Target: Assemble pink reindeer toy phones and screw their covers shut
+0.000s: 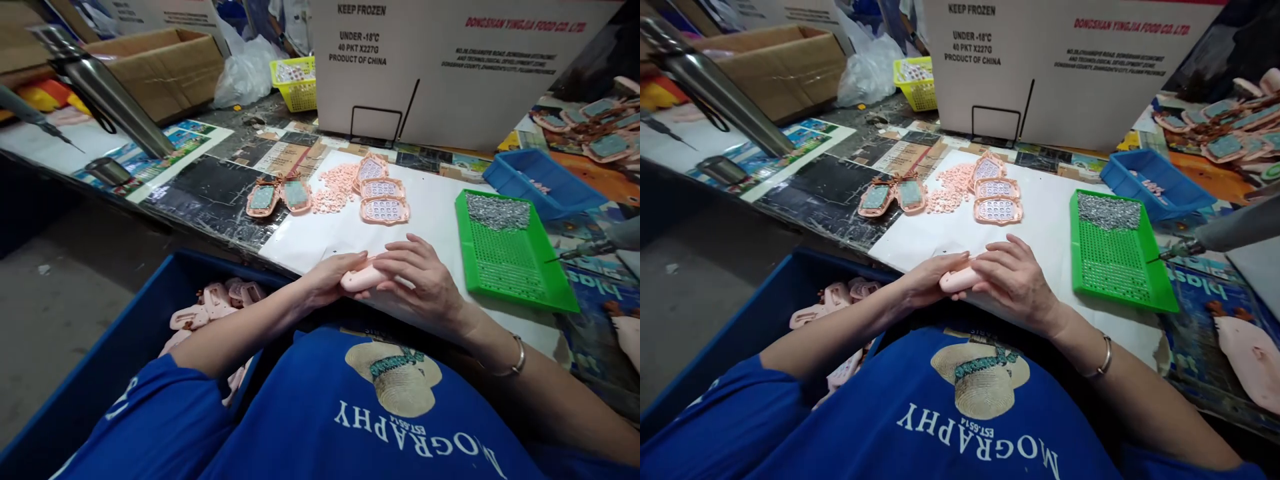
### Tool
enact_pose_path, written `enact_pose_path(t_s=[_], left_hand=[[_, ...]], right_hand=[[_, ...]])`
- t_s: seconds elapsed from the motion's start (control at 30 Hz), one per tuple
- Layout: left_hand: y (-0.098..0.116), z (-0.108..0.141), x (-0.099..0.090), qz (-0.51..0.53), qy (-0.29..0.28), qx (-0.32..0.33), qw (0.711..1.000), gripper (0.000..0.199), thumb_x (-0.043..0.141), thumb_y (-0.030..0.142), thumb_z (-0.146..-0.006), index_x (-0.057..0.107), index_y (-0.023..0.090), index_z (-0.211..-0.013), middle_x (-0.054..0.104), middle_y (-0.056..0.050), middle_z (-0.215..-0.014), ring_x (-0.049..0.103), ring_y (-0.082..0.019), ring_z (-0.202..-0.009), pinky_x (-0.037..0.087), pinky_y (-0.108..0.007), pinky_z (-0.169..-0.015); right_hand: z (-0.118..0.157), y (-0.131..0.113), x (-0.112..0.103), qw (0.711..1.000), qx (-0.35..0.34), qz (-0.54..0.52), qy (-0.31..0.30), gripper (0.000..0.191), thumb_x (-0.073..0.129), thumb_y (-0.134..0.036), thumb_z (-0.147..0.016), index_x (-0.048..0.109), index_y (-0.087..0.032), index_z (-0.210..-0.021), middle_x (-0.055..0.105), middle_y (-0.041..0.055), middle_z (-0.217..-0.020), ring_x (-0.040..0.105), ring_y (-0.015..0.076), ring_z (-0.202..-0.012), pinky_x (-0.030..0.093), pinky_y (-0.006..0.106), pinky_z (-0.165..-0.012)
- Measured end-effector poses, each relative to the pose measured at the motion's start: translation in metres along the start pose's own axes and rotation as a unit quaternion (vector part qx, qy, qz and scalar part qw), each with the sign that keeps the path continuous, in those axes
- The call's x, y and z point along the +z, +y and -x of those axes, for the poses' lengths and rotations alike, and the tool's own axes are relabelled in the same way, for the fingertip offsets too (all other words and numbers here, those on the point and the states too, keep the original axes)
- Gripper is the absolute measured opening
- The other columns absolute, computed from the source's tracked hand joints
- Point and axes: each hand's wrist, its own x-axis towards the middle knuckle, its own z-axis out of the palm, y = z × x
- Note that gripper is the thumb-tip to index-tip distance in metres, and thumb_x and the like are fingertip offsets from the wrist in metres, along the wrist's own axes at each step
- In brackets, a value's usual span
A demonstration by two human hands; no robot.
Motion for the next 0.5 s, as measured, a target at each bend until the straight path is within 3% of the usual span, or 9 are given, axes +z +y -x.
enact_pose_path(t_s=[0.07,0.17,0.27,0.3,0.4,0.47,0.5], left_hand=[[0.01,0.029,-0.031,-0.091,0.004,0.022,0.996,0.029,0.073,0.04,-0.089,0.076,0.013,-0.101,0.074,-0.007,-0.074,0.063,-0.013,-0.05,0.053,-0.022,-0.048],[0.025,0.087,-0.087,-0.195,0.09,0.035,0.976,0.036,0.086,0.041,-0.074,0.081,0.016,-0.1,0.08,-0.013,-0.099,0.074,-0.02,-0.077,0.058,-0.023,-0.064],[0.032,0.137,-0.137,-0.284,0.186,0.001,0.941,0.032,0.087,0.044,-0.068,0.083,0.018,-0.086,0.08,-0.013,-0.087,0.074,-0.026,-0.073,0.059,-0.03,-0.06],[0.034,0.147,-0.15,-0.306,0.234,0.034,0.922,0.029,0.085,0.047,-0.068,0.081,0.019,-0.075,0.077,-0.011,-0.075,0.072,-0.024,-0.065,0.057,-0.029,-0.056],[0.046,0.151,-0.171,-0.359,0.298,0.108,0.878,0.03,0.085,0.046,-0.066,0.079,0.018,-0.075,0.074,-0.01,-0.069,0.068,-0.021,-0.059,0.054,-0.027,-0.053],[0.063,0.134,-0.175,-0.36,0.327,0.141,0.862,0.036,0.083,0.048,-0.07,0.077,0.015,-0.085,0.074,-0.01,-0.073,0.068,-0.021,-0.061,0.055,-0.028,-0.054],[0.073,0.122,-0.175,-0.354,0.354,0.188,0.845,0.036,0.08,0.047,-0.074,0.075,0.015,-0.09,0.073,-0.009,-0.076,0.068,-0.02,-0.063,0.055,-0.027,-0.055]], right_hand=[[-0.001,-0.002,0.002,1.0,0.003,-0.019,-0.012,0.035,0.067,-0.036,-0.098,0.063,-0.02,-0.129,0.068,0.0149,-0.129,0.06,0.0307,-0.127,0.049,0.053,-0.109],[0.001,0.001,0.002,0.998,0.043,-0.049,-0.021,0.03,0.064,-0.027,-0.099,0.064,-0.023,-0.128,0.065,0.015,-0.131,0.062,0.0283,-0.123,0.056,0.048,-0.102],[0.003,0.008,0.006,0.996,0.063,-0.058,-0.034,0.022,0.062,-0.021,-0.099,0.068,-0.024,-0.119,0.069,0.0124,-0.123,0.066,0.0255,-0.113,0.059,0.045,-0.096],[0.003,0.01,0.009,0.996,0.06,-0.06,-0.039,0.02,0.062,-0.021,-0.098,0.069,-0.024,-0.117,0.069,0.0121,-0.121,0.067,0.0252,-0.111,0.059,0.044,-0.094],[-0.005,0.012,0.018,0.994,0.049,-0.077,-0.054,0.017,0.062,-0.022,-0.098,0.07,-0.024,-0.114,0.071,0.0109,-0.117,0.069,0.0239,-0.107,0.06,0.042,-0.092],[-0.015,0.013,0.025,0.993,0.045,-0.089,-0.067,0.016,0.061,-0.023,-0.099,0.07,-0.024,-0.113,0.072,0.01,-0.114,0.07,0.0231,-0.104,0.061,0.041,-0.09],[-0.021,0.013,0.028,0.992,0.04,-0.094,-0.072,0.016,0.061,-0.023,-0.1,0.07,-0.024,-0.112,0.072,0.0097,-0.113,0.07,0.0228,-0.103,0.061,0.041,-0.089]])
